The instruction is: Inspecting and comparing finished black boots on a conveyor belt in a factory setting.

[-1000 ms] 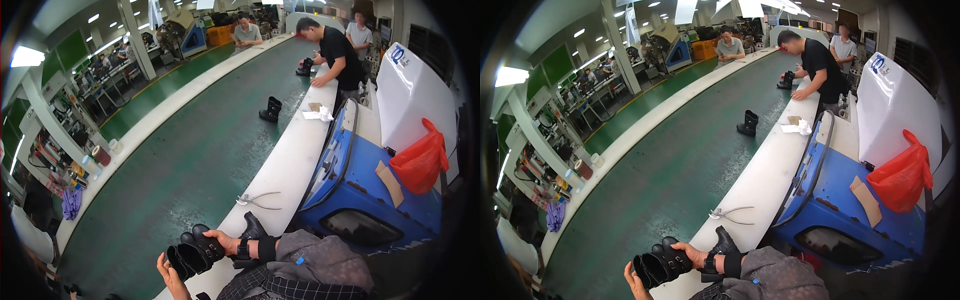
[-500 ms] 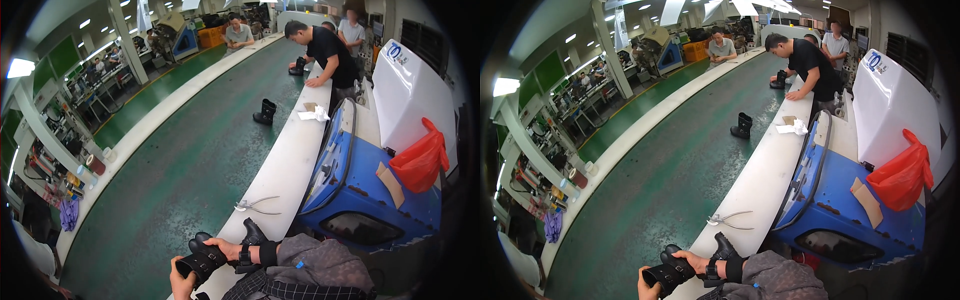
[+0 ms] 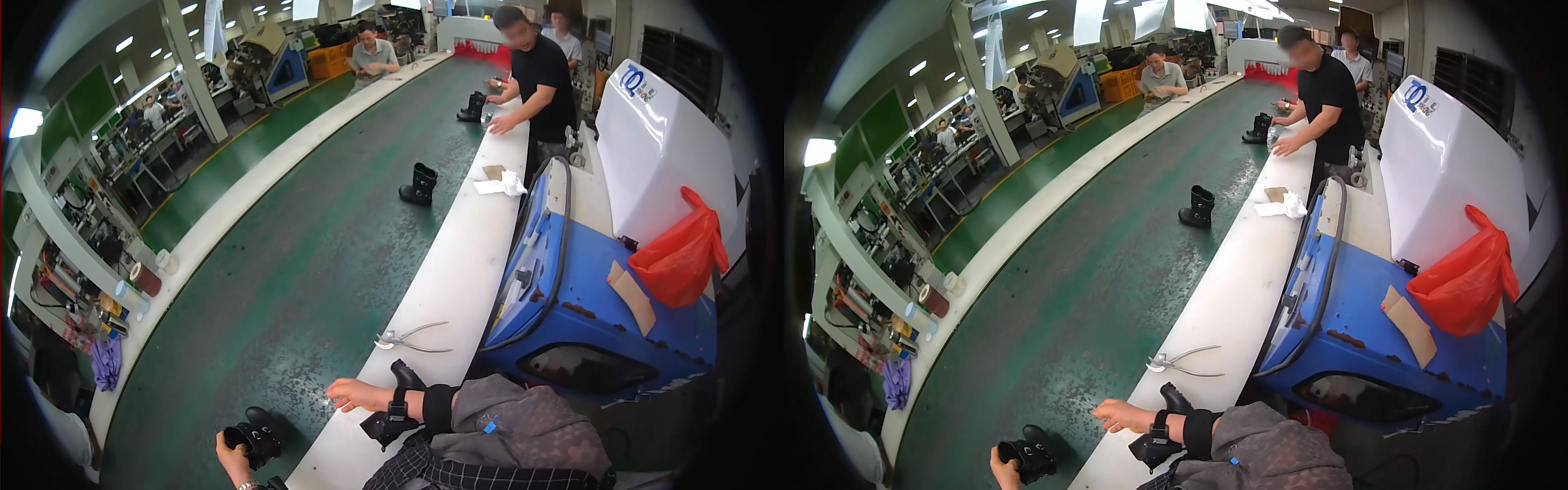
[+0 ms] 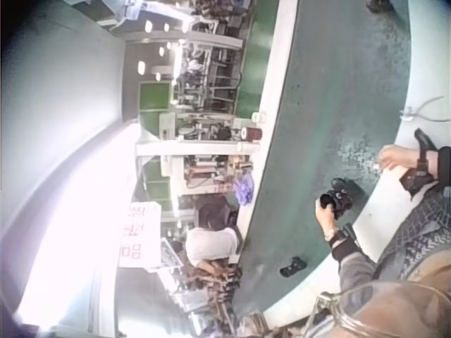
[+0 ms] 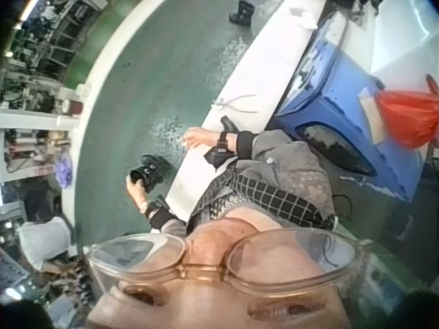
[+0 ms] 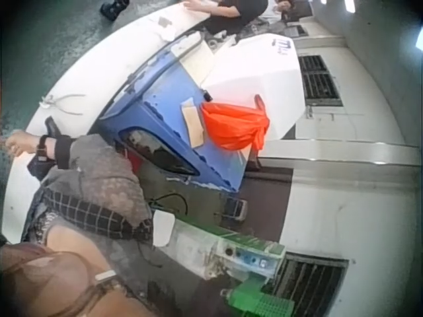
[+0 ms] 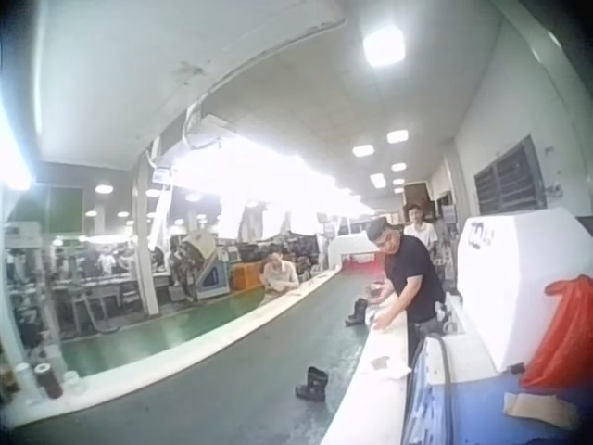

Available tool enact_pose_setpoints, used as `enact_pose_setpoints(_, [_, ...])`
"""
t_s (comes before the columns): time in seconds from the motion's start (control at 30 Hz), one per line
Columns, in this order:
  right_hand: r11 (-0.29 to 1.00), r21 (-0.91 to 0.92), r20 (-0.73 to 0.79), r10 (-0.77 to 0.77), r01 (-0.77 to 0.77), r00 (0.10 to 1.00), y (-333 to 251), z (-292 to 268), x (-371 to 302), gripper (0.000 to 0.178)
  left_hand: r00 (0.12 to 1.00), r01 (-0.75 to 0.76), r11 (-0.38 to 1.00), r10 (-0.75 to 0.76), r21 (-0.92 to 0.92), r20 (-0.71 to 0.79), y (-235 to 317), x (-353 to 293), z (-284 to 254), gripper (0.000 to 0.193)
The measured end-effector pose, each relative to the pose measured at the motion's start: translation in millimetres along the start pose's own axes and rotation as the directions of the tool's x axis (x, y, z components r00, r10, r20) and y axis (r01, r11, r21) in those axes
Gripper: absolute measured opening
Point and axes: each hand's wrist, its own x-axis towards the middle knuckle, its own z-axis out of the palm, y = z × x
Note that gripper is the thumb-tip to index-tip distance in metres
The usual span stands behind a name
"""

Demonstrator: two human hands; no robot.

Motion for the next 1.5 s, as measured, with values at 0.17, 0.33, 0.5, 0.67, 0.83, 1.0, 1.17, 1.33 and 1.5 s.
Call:
enact_pose_setpoints(0.17, [0.998,-0.064,-0.215,-0.031,0.017,0.976,-0.1,-33.9,-33.4,0.04,0.945,0.305,0.893,-0.241,0.332,-0.22,-19.7,-22.9,-21.3,0.04])
enact_pose_setpoints(0.33, [0.998,-0.06,-0.287,-0.037,0.02,0.957,10.8,-49.1,-53.3,0.038,0.769,0.2,0.806,0.223,0.557,-0.599,16.3,-48.8,-2.7,0.031])
enact_pose_setpoints(0.5, [0.988,-0.137,-0.294,-0.108,0.069,0.95,18.5,-49.8,-51.1,0.029,0.79,-0.288,0.957,0.262,0.041,-0.555,13.3,-66.4,85.0,0.024])
enact_pose_setpoints(0.67, [0.932,-0.321,-0.33,-0.276,0.168,0.903,25.9,-46.3,-43.1,0.024,0.966,-0.197,0.952,0.147,0.236,0.213,-46.0,-104.6,152.5,0.044])
enact_pose_setpoints(0.83, [0.823,-0.506,-0.271,-0.436,0.259,0.858,34.6,-42.3,-47.6,0.019,0.903,-0.375,0.736,0.152,0.563,0.403,-90.3,-117.2,159.0,0.068])
enact_pose_setpoints(1.0, [0.615,-0.737,-0.212,-0.604,0.281,0.768,37.4,-34.6,-51.0,0.015,0.894,-0.128,0.911,-0.065,0.391,0.443,-91.7,-110.0,155.1,0.08])
enact_pose_setpoints(1.17, [0.608,-0.755,-0.241,-0.605,0.245,0.759,38.9,-32.5,-50.2,0.014,0.923,-0.192,0.819,-0.037,0.541,0.382,-78.4,-115.1,157.5,0.07])
enact_pose_setpoints(1.33, [0.573,-0.775,-0.234,-0.65,0.265,0.723,41.3,-30.7,-49.3,0.014,0.914,-0.134,0.887,-0.062,0.442,0.401,-71.1,-115.8,153.1,0.074])
enact_pose_setpoints(1.5, [0.589,-0.764,-0.227,-0.625,0.262,0.747,40.9,-31.0,-50.2,0.016,0.906,-0.118,0.888,-0.087,0.445,0.413,-66.9,-117.1,153.0,0.074])
